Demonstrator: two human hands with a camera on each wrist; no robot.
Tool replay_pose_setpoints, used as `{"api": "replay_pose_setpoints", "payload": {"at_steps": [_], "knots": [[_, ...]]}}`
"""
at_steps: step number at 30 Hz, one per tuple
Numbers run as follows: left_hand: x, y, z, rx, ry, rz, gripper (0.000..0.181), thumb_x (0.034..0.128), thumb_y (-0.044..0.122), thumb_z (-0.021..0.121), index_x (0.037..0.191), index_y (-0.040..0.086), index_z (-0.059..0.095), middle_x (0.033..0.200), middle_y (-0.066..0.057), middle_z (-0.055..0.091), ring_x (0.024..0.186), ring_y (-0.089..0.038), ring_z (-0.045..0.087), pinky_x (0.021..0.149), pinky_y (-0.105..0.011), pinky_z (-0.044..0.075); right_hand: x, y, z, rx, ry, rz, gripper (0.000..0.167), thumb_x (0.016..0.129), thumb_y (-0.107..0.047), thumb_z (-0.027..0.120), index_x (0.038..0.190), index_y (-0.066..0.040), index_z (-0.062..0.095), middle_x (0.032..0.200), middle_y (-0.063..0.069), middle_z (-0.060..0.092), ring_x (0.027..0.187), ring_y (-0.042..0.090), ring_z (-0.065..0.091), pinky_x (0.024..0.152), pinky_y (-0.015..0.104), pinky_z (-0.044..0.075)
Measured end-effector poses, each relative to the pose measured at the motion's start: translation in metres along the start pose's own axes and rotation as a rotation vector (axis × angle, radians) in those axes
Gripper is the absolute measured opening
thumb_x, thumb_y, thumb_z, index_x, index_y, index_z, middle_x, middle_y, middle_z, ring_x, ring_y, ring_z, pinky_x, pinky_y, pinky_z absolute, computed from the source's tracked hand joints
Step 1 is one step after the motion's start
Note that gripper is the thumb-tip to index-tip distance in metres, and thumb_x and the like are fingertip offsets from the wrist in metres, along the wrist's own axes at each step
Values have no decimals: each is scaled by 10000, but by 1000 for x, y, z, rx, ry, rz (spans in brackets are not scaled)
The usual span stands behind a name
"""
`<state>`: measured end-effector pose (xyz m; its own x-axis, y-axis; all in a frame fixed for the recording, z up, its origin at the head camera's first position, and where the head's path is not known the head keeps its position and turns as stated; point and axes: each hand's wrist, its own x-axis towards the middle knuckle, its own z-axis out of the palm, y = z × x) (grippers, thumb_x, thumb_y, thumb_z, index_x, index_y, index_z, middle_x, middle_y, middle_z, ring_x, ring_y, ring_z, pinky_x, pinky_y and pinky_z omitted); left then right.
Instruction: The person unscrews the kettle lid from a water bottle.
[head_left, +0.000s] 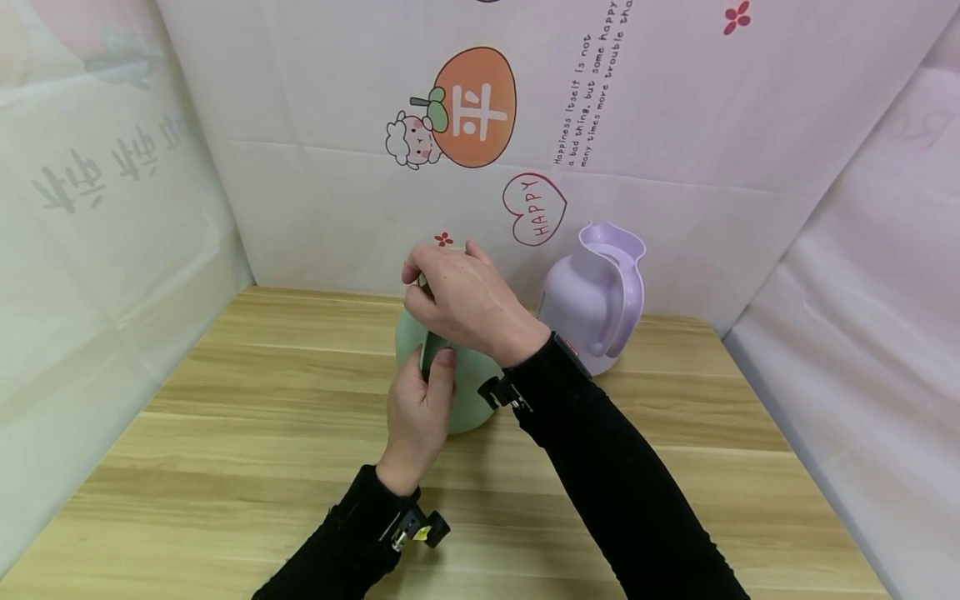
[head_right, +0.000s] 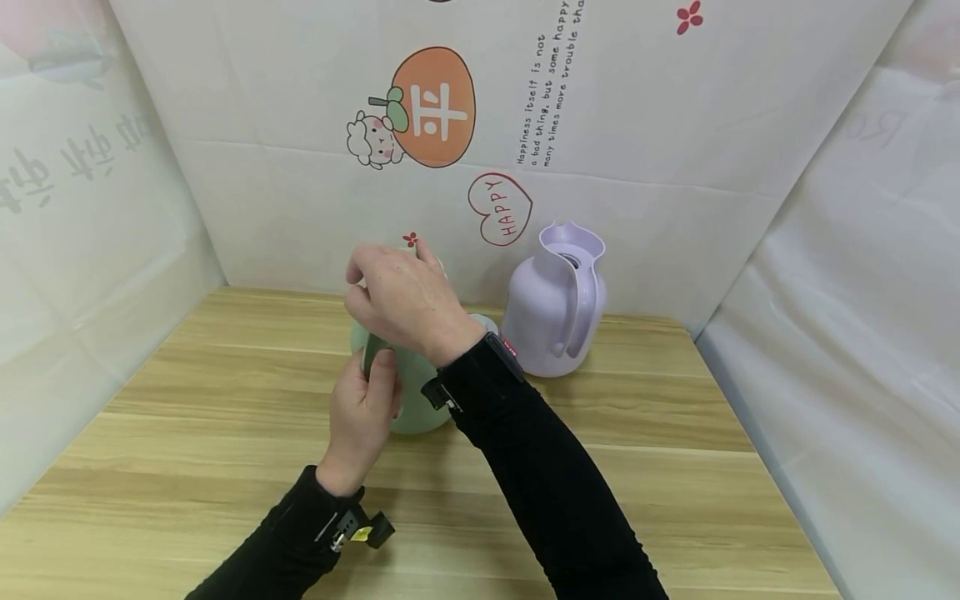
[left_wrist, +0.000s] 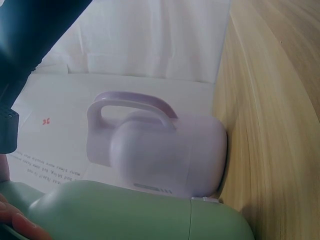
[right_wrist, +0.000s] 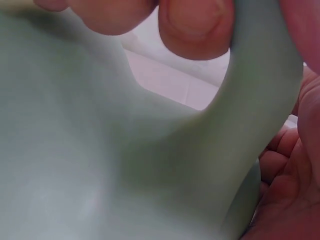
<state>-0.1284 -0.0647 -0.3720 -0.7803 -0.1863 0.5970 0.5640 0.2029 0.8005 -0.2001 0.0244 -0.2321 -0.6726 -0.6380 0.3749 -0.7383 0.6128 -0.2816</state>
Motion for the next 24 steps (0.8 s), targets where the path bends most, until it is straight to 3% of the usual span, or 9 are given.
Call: {"api": "replay_pose_setpoints", "payload": {"at_steps": [7, 13, 18, 21, 24], "knots": [[0, 0, 0, 7, -2, 1, 295, 1116, 178, 487, 831, 109, 460, 596, 35, 382, 471, -114, 337, 464, -294, 281, 0, 2, -2, 34, -9, -15, 281, 896, -107, 484, 1125, -170, 634, 975, -89, 687, 935, 58, 614, 1276, 540, 166], [-1, 1, 0, 13, -1, 1, 294, 1116, 183, 487, 832, 111, 462, 597, 38, 385, 471, -111, 341, 462, -293, 283, -1, 3, -4, 57, -23, -42, 322, 902, -78, 489, 1187, -142, 626, 1055, -55, 708, 904, 84, 602, 1255, 494, 216], [0, 1, 0, 13, -4, 6, 294, 1115, 175, 488, 830, 111, 458, 597, 35, 378, 470, -107, 335, 458, -290, 278, -1, 2, -6, 42, -48, -19, 449, 937, -74, 479, 1373, -124, 567, 1325, -12, 680, 1210, 118, 620, 1281, 517, 174], [0, 0, 0, 18, 0, 10, 294, 1113, 172, 492, 828, 113, 459, 599, 35, 379, 471, -104, 335, 458, -287, 279, -1, 0, -5, 9, -55, 15, 519, 955, -95, 452, 1470, -113, 513, 1503, 1, 577, 1439, 142, 484, 1281, 537, 171], [0, 0, 0, 20, 6, 11, 292, 1113, 179, 494, 830, 115, 462, 606, 36, 386, 476, -104, 342, 462, -284, 287, -1, -2, -3, -45, -50, 58, 541, 964, -125, 417, 1498, -88, 502, 1561, 51, 524, 1519, 208, 397, 1276, 556, 179]]}}
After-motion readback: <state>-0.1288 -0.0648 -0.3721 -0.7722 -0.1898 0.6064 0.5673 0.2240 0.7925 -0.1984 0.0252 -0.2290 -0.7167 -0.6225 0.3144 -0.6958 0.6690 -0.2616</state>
